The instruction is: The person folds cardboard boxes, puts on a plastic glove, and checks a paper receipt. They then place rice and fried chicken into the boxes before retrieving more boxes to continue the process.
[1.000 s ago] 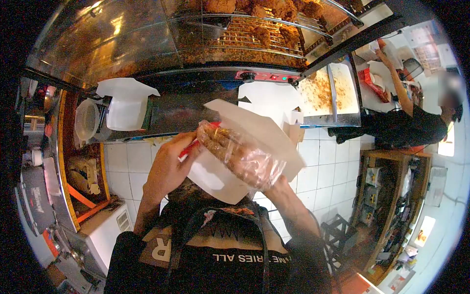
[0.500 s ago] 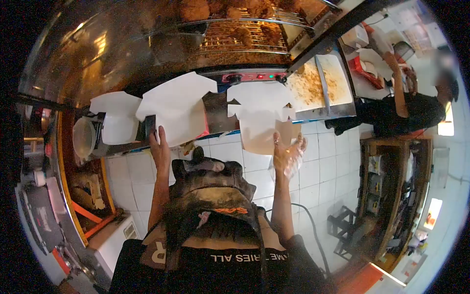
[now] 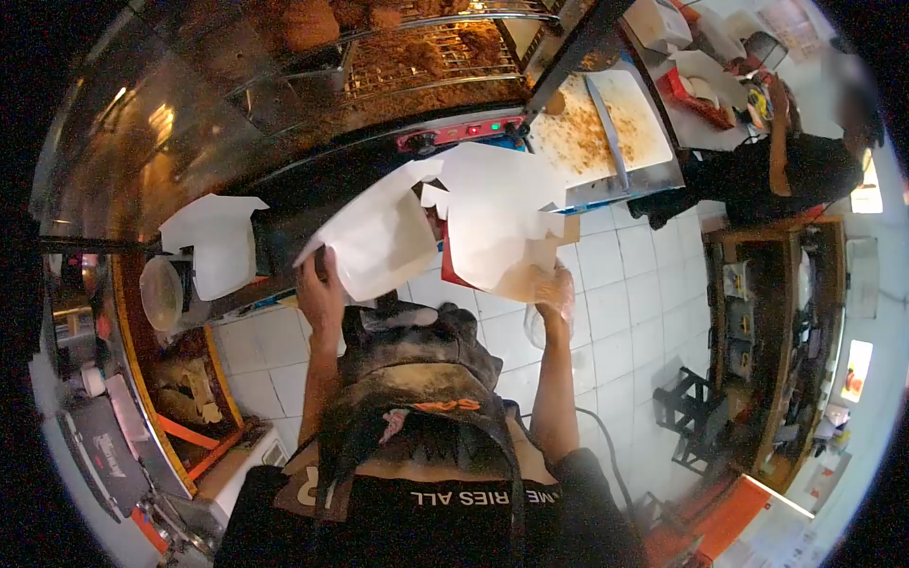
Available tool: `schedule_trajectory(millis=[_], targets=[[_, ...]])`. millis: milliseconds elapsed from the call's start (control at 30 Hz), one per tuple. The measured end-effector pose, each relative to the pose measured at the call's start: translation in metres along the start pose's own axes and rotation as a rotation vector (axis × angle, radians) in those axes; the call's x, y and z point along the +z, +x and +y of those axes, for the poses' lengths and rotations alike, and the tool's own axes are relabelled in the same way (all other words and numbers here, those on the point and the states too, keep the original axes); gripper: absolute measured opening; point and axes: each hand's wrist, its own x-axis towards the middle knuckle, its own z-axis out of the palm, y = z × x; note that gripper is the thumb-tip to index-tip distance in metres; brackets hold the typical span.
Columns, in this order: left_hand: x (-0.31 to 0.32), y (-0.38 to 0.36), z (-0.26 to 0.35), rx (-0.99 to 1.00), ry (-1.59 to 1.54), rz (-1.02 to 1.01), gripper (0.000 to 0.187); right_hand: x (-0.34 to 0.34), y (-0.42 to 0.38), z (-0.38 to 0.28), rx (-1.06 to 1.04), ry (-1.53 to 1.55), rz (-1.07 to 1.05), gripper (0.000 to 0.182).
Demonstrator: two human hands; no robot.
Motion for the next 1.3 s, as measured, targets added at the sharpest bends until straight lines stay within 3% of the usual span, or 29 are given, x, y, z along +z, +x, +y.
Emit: schedule_trajectory(millis=[33,167,233,267,333,467,533,600,700,767,833,900,967,1033,1067,1133,1167,1233,1267,1300], targets=[[0.003,0.011,-0.008,-0.101,-0.075,-0.147,0.052,-0.003,-0.001,0.004,0.003,-0.004,0.001,0.046],[0.000,0.040,-0.012,-0.064,-0.001,-0.010,0.047,-0.008,-0.009,-0.005,0.001,-0.048,-0.054,0.048],[-0.020,0.043,0.014,-0.205,-0.053,-0.135,0.039,-0.009,-0.019,-0.006,0.024,-0.007,-0.076,0.047],[-0.021,0.039,0.013,-0.206,-0.054,-0.130,0.039,-0.009,-0.023,-0.004,-0.005,-0.005,-0.066,0.047],[-0.022,0.028,0.005,0.055,-0.003,-0.083,0.033,-0.008,-0.031,0.001,-0.035,0.000,-0.057,0.047],[-0.008,0.043,-0.018,-0.028,0.109,-0.016,0.028,-0.015,-0.053,0.006,0.008,0.043,-0.015,0.043],[-0.004,0.058,-0.022,-0.034,0.087,0.025,0.028,-0.022,-0.058,0.014,0.033,0.010,-0.004,0.043],[-0.001,0.073,-0.027,-0.046,0.070,0.067,0.028,-0.025,-0.057,0.034,0.044,0.347,-0.004,0.040],[-0.001,0.090,-0.026,-0.049,0.120,0.075,0.033,-0.035,-0.062,0.032,0.072,0.483,-0.048,0.036],[-0.007,0.091,-0.020,0.032,0.111,0.223,0.040,-0.039,-0.069,0.024,0.055,0.487,-0.042,0.033],[-0.025,0.083,-0.017,-0.016,0.082,0.140,0.048,-0.043,-0.076,0.017,0.069,0.408,-0.020,0.031],[-0.050,0.055,0.004,-0.134,-0.053,0.222,0.047,-0.049,-0.094,-0.009,0.097,0.369,-0.011,0.033],[-0.069,0.015,0.034,-0.001,-0.271,0.167,0.047,-0.040,-0.098,-0.016,0.121,0.339,0.005,0.036],[-0.073,-0.021,0.074,0.018,-0.534,-0.159,0.048,-0.030,-0.106,-0.005,-0.023,0.541,-0.072,0.047],[-0.070,-0.030,0.089,0.022,-0.536,-0.168,0.048,-0.025,-0.114,-0.016,-0.018,0.542,-0.063,0.047],[-0.064,-0.040,0.112,-0.239,-1.126,-0.719,0.054,-0.013,-0.132,-0.052,-0.098,0.590,-0.173,0.056],[-0.061,-0.041,0.114,-0.232,-1.126,-0.733,0.054,-0.009,-0.138,-0.055,-0.097,0.594,-0.159,0.056],[-0.055,-0.039,0.116,-0.406,-1.353,-0.626,0.053,-0.005,-0.146,-0.060,-0.350,0.439,-0.221,0.054],[-0.053,-0.035,0.112,-0.351,-1.417,-0.603,0.049,-0.006,-0.149,-0.063,-0.348,0.445,-0.203,0.054],[-0.070,-0.031,0.129,-0.534,-1.618,-0.644,0.052,-0.008,-0.153,-0.067,-0.235,0.611,-0.236,0.052]])
